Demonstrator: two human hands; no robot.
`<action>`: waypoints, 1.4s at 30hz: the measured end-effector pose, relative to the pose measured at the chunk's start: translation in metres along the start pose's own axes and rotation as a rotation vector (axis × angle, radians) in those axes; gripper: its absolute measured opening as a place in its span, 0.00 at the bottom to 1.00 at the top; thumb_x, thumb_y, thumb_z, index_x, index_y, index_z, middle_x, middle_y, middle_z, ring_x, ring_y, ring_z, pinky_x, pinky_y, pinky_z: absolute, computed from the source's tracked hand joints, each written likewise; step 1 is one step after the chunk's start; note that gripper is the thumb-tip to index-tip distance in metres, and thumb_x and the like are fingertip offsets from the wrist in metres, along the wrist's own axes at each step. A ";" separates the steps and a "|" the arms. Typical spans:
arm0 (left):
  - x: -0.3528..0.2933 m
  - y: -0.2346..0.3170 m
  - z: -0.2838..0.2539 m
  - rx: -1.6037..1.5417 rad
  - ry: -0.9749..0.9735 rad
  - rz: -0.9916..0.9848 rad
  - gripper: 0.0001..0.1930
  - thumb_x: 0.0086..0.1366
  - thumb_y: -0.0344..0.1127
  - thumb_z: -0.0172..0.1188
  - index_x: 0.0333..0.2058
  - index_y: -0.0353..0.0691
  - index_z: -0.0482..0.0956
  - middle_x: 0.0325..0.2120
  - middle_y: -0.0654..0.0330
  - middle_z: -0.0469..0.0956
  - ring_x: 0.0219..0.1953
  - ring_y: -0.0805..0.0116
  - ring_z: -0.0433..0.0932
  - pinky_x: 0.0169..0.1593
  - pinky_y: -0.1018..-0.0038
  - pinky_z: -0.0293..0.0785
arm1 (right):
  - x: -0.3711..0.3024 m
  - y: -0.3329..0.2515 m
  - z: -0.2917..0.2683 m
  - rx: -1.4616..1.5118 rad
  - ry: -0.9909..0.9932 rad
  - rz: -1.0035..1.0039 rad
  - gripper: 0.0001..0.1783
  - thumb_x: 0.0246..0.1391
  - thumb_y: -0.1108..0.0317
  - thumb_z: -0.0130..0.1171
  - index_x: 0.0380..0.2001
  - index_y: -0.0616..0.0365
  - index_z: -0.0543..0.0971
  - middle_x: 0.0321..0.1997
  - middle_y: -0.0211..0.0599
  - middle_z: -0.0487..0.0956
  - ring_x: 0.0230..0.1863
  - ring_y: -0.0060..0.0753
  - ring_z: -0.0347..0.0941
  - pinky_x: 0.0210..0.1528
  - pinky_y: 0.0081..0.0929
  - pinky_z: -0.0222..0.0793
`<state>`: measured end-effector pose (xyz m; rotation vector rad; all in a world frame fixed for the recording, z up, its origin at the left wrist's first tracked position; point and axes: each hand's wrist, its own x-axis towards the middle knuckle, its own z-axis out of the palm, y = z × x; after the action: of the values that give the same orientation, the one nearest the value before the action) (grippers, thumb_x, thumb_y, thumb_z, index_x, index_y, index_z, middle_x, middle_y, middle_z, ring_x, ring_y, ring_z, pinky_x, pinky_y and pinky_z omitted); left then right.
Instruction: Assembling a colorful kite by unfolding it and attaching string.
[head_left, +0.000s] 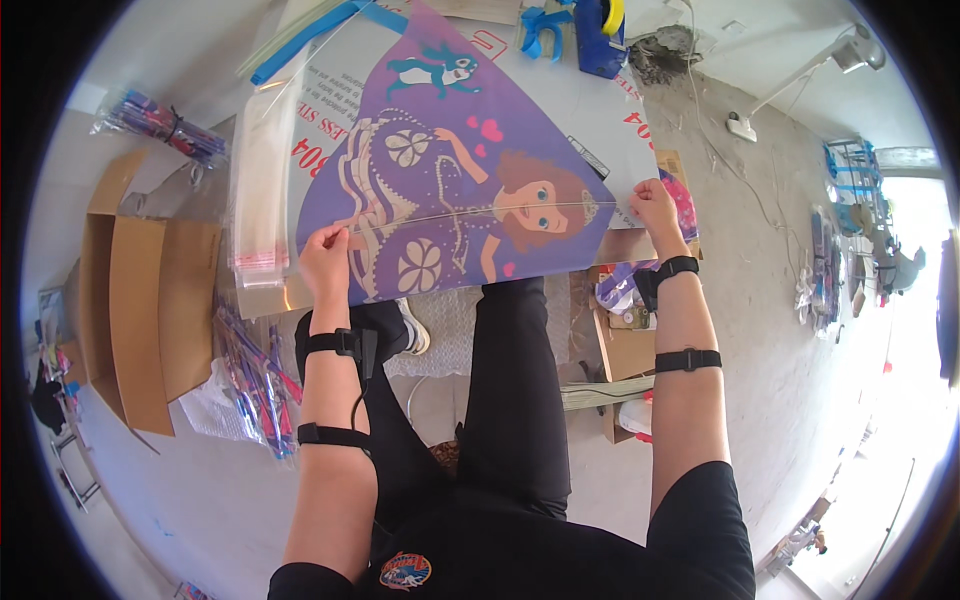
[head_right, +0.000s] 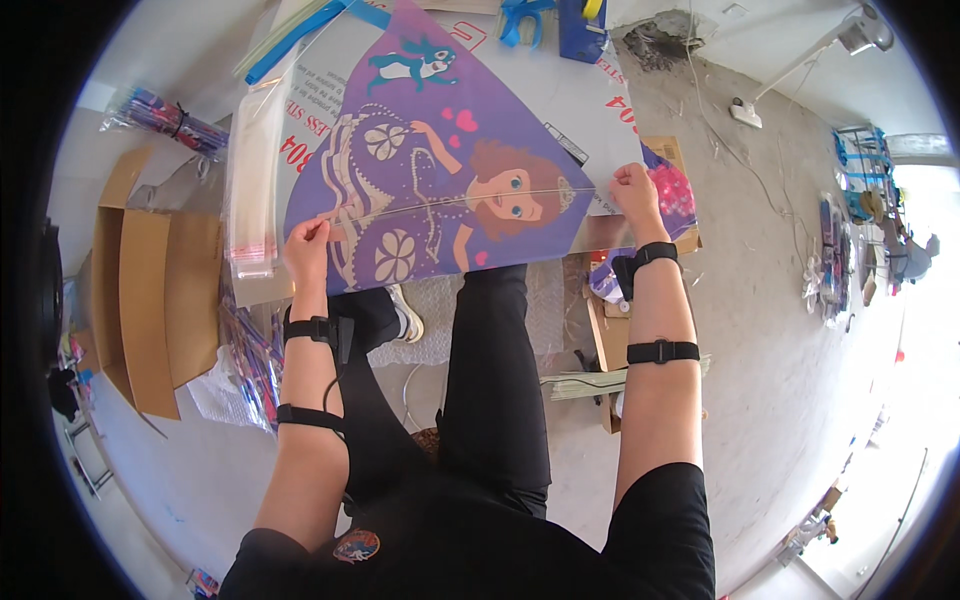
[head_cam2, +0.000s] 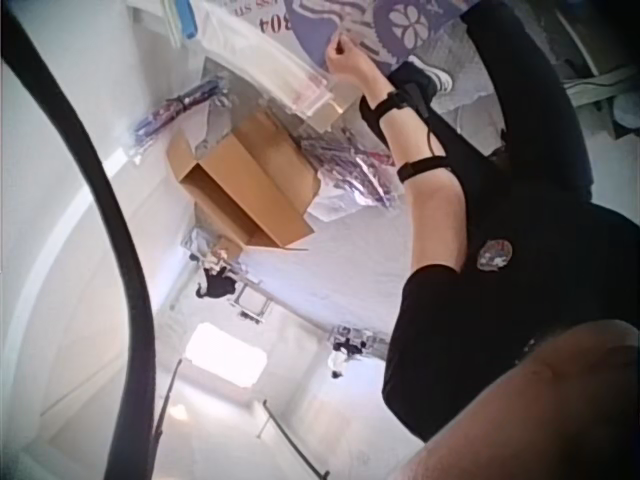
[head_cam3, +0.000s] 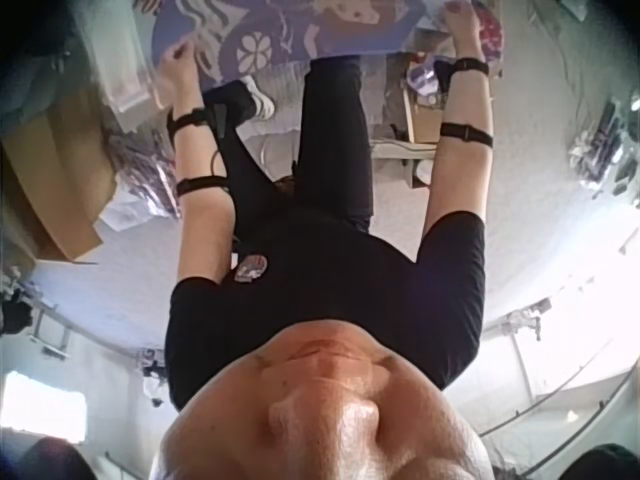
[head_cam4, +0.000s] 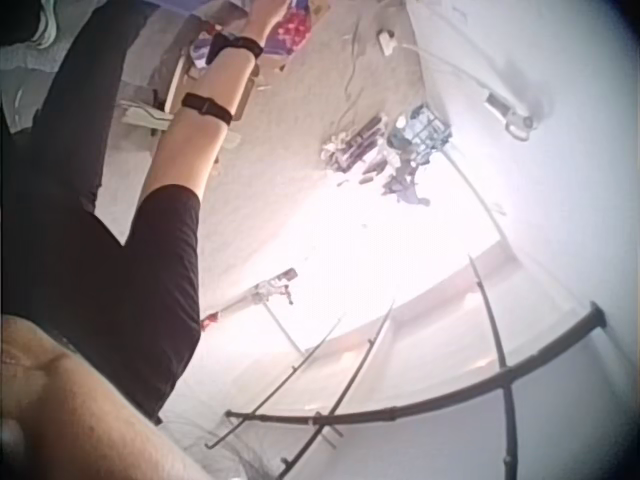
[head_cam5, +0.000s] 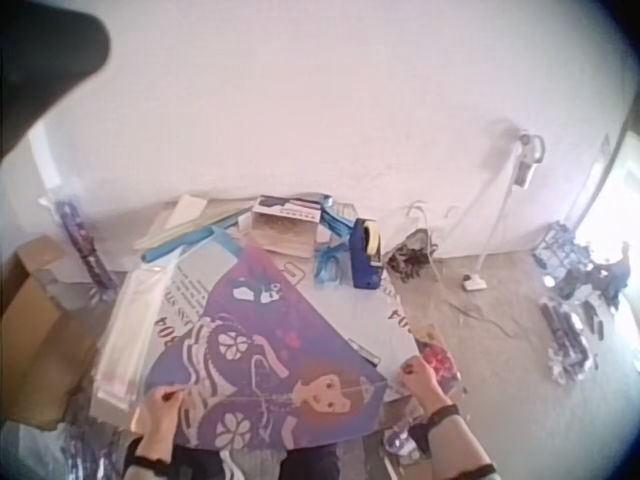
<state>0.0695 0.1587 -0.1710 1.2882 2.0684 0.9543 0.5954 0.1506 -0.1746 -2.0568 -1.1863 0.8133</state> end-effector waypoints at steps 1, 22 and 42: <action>0.000 0.001 0.000 0.019 0.004 0.006 0.09 0.57 0.35 0.64 0.33 0.36 0.82 0.27 0.60 0.81 0.30 0.72 0.79 0.37 0.76 0.73 | 0.000 0.000 0.001 -0.033 0.012 0.003 0.12 0.43 0.74 0.60 0.34 0.60 0.74 0.26 0.35 0.78 0.25 0.26 0.76 0.30 0.23 0.72; 0.002 -0.002 0.003 0.041 -0.009 0.006 0.09 0.57 0.35 0.64 0.33 0.37 0.81 0.26 0.61 0.81 0.29 0.70 0.79 0.36 0.74 0.74 | 0.013 0.017 0.000 -0.058 -0.017 0.027 0.12 0.42 0.72 0.61 0.34 0.59 0.75 0.27 0.35 0.79 0.28 0.28 0.77 0.32 0.25 0.72; -0.001 0.005 0.000 0.095 -0.008 0.005 0.09 0.56 0.36 0.63 0.33 0.39 0.81 0.27 0.61 0.81 0.30 0.68 0.80 0.37 0.73 0.74 | -0.008 -0.018 0.002 -0.312 0.029 -0.031 0.17 0.38 0.65 0.65 0.33 0.58 0.74 0.30 0.38 0.78 0.35 0.35 0.76 0.38 0.30 0.71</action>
<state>0.0726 0.1598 -0.1676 1.3433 2.1279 0.8608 0.5816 0.1509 -0.1606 -2.2822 -1.3977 0.6107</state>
